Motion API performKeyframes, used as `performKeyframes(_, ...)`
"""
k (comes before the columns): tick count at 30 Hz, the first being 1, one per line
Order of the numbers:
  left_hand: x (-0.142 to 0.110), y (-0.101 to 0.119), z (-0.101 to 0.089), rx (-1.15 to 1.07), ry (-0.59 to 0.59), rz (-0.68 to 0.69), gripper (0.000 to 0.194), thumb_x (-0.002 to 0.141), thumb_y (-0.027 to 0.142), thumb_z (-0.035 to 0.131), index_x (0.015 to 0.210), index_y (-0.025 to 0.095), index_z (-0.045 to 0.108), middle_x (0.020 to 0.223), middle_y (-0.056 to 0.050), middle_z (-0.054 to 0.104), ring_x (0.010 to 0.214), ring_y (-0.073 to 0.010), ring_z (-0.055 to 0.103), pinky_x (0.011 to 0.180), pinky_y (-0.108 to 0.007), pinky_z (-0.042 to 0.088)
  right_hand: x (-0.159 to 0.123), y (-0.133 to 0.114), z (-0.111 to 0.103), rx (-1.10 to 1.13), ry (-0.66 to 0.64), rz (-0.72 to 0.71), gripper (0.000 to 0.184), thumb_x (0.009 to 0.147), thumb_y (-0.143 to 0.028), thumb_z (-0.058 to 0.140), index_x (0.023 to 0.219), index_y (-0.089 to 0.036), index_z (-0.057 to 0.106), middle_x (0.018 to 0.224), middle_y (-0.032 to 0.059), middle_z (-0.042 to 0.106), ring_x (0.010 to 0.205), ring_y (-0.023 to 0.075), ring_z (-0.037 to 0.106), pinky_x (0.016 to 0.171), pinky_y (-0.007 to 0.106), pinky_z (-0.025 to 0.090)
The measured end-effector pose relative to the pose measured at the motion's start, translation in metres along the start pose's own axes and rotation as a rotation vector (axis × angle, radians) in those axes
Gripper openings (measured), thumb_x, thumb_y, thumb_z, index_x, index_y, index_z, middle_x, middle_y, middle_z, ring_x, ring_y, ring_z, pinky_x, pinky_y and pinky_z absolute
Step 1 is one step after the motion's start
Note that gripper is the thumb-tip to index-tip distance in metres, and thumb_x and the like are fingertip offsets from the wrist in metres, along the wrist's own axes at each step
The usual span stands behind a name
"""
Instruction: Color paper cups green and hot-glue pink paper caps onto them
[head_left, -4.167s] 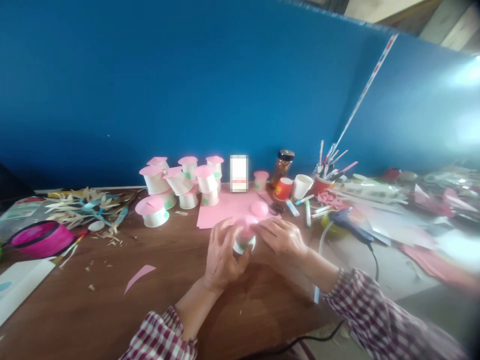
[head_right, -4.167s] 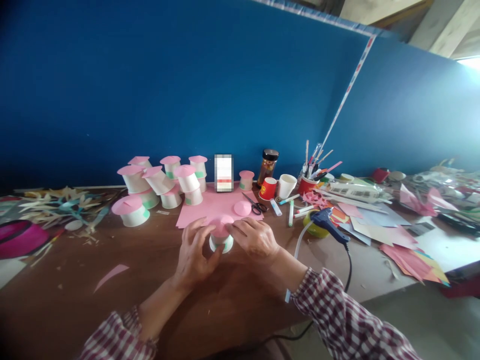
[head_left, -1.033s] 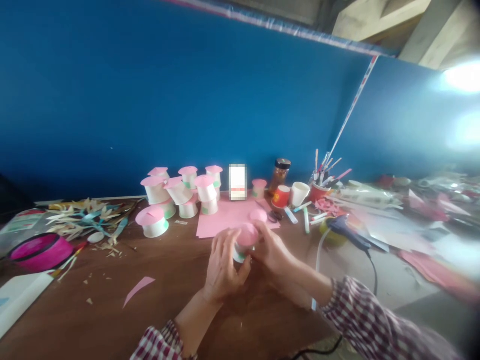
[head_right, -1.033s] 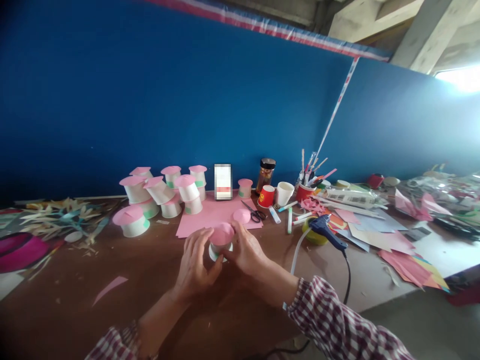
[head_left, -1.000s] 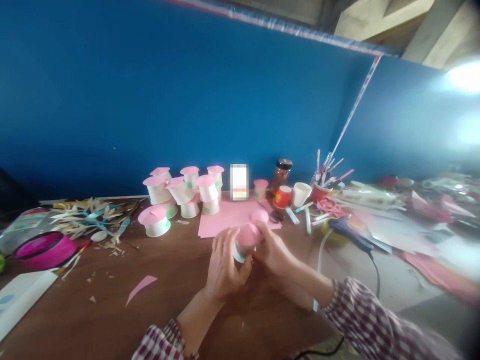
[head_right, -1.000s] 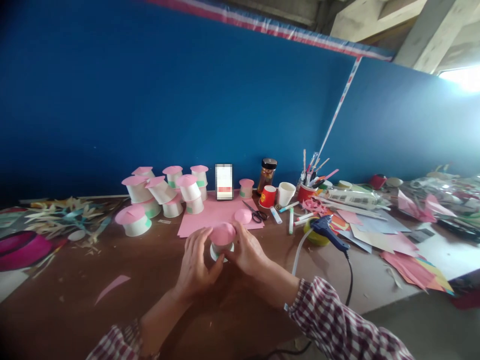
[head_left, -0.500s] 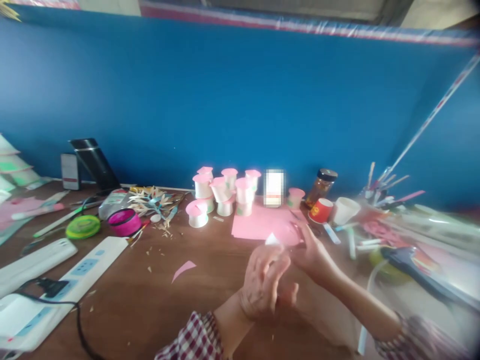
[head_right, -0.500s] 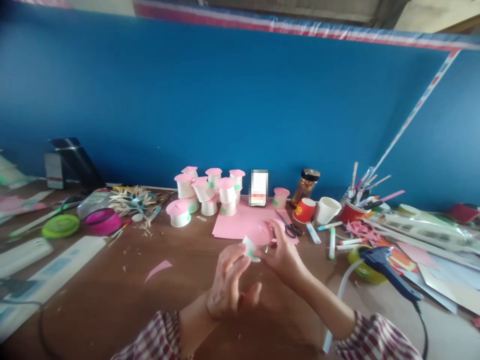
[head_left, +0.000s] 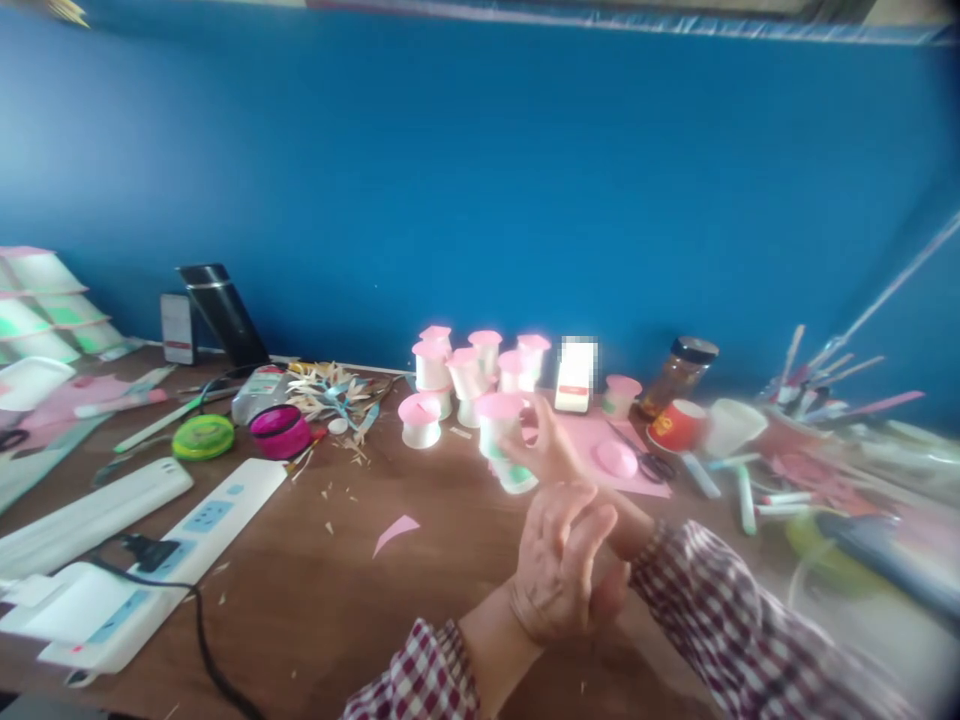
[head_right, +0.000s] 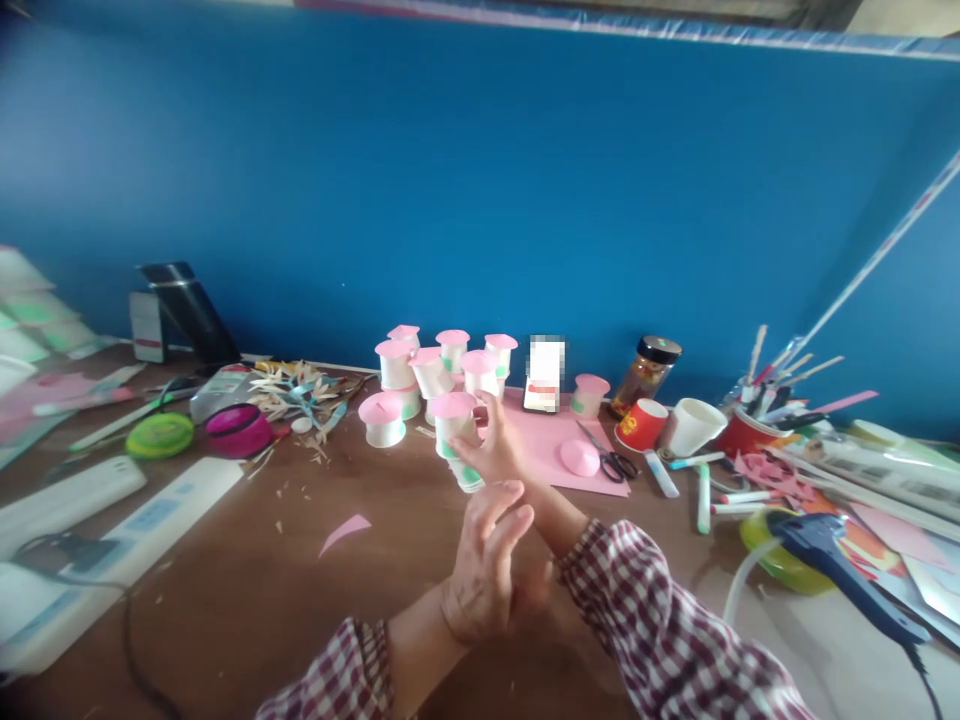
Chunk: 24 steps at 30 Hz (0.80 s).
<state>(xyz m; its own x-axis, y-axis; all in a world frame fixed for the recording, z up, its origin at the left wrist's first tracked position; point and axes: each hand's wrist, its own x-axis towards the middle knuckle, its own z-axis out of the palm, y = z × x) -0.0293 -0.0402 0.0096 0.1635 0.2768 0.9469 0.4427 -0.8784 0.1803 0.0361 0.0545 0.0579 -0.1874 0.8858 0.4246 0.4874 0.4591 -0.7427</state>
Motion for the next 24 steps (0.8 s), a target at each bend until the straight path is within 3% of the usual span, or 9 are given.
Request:
performKeyframes(3,0.001,0.001,0.001,-0.035,-0.028,-0.020,0.060,0.075,0.020,0.054,0.130,0.008,0.033,0.122,-0.021,0.047,0.120,-0.0295,0.043,0.095,-0.047,0.042,0.000,0.005,-0.006,-0.011,0.019,-0.018,0.063,0.071,-0.032,0.066,0.127,-0.024,0.038,0.108,0.0073,0.059,0.093,0.0236,0.060,0.076,0.038,0.052)
performKeyframes(5,0.003,-0.002,0.001,-0.026,0.020,-0.134,0.057,0.077,0.018,0.051,0.131,0.010,0.033,0.124,-0.020,0.046,0.121,-0.0288,0.042,0.096,-0.047,0.041,-0.003,0.013,-0.012,-0.014,0.044,-0.001,0.062,0.070,-0.031,0.067,0.126,-0.023,0.039,0.112,0.0088,0.058,0.094,0.0241,0.059,0.076,0.039,0.052)
performKeyframes(7,0.004,-0.012,0.002,0.016,0.148,-0.377,0.055,0.080,0.015,0.046,0.133,0.012,0.030,0.128,-0.020,0.042,0.123,-0.0279,0.040,0.099,-0.046,0.039,-0.008,0.021,-0.017,-0.003,0.066,0.036,0.063,0.069,-0.028,0.067,0.125,-0.022,0.040,0.112,0.0098,0.058,0.092,0.0237,0.059,0.072,0.038,0.053)
performKeyframes(9,0.002,-0.026,0.003,0.030,0.253,-0.745,0.054,0.084,0.019,0.043,0.134,0.013,0.026,0.133,-0.020,0.037,0.123,-0.0269,0.040,0.101,-0.045,0.036,-0.014,0.028,-0.022,0.013,0.086,0.056,0.063,0.068,-0.027,0.068,0.124,-0.021,0.041,0.109,0.0096,0.058,0.090,0.0229,0.059,0.068,0.036,0.053)
performKeyframes(11,-0.001,-0.040,0.005,0.007,0.177,-1.102,0.057,0.084,0.027,0.045,0.134,0.013,0.025,0.133,-0.020,0.036,0.123,-0.0278,0.040,0.100,-0.046,0.037,-0.020,0.032,-0.028,0.025,0.105,0.061,0.060,0.068,-0.027,0.067,0.123,-0.022,0.042,0.107,0.0090,0.058,0.090,0.0223,0.059,0.066,0.034,0.054)
performKeyframes(13,-0.004,-0.048,0.008,-0.018,-0.005,-1.263,0.065,0.079,0.034,0.051,0.134,0.011,0.024,0.134,-0.020,0.037,0.126,-0.0297,0.037,0.100,-0.046,0.035,-0.025,0.035,-0.036,0.031,0.132,0.066,0.060,0.069,-0.027,0.066,0.123,-0.022,0.041,0.108,0.0087,0.058,0.091,0.0219,0.059,0.066,0.034,0.054)
performKeyframes(17,-0.006,-0.046,0.013,0.129,-0.262,-1.142,0.073,0.070,0.037,0.061,0.132,0.015,0.029,0.125,-0.015,0.048,0.119,-0.0303,0.044,0.095,-0.044,0.039,-0.029,0.031,-0.055,0.018,0.186,0.074,0.062,0.069,-0.030,0.068,0.125,-0.023,0.040,0.111,0.0087,0.057,0.090,0.0215,0.059,0.065,0.034,0.054)
performKeyframes(21,-0.008,-0.040,0.018,0.299,-0.367,-0.976,0.051,0.072,0.035,0.059,0.118,0.018,0.044,0.106,-0.010,0.059,0.101,-0.0262,0.055,0.086,-0.039,0.043,-0.024,0.017,-0.064,0.017,0.209,0.017,0.065,0.069,-0.032,0.069,0.126,-0.024,0.039,0.119,0.0100,0.053,0.092,0.0224,0.059,0.065,0.034,0.055)
performKeyframes(24,-0.013,-0.036,0.021,0.331,-0.449,-0.870,0.048,0.073,0.038,0.060,0.115,0.020,0.047,0.103,-0.009,0.061,0.101,-0.0264,0.055,0.088,-0.041,0.041,-0.019,0.005,-0.057,0.026,0.176,0.014,0.068,0.069,-0.031,0.069,0.128,-0.023,0.037,0.112,0.0096,0.056,0.090,0.0224,0.060,0.067,0.036,0.055)
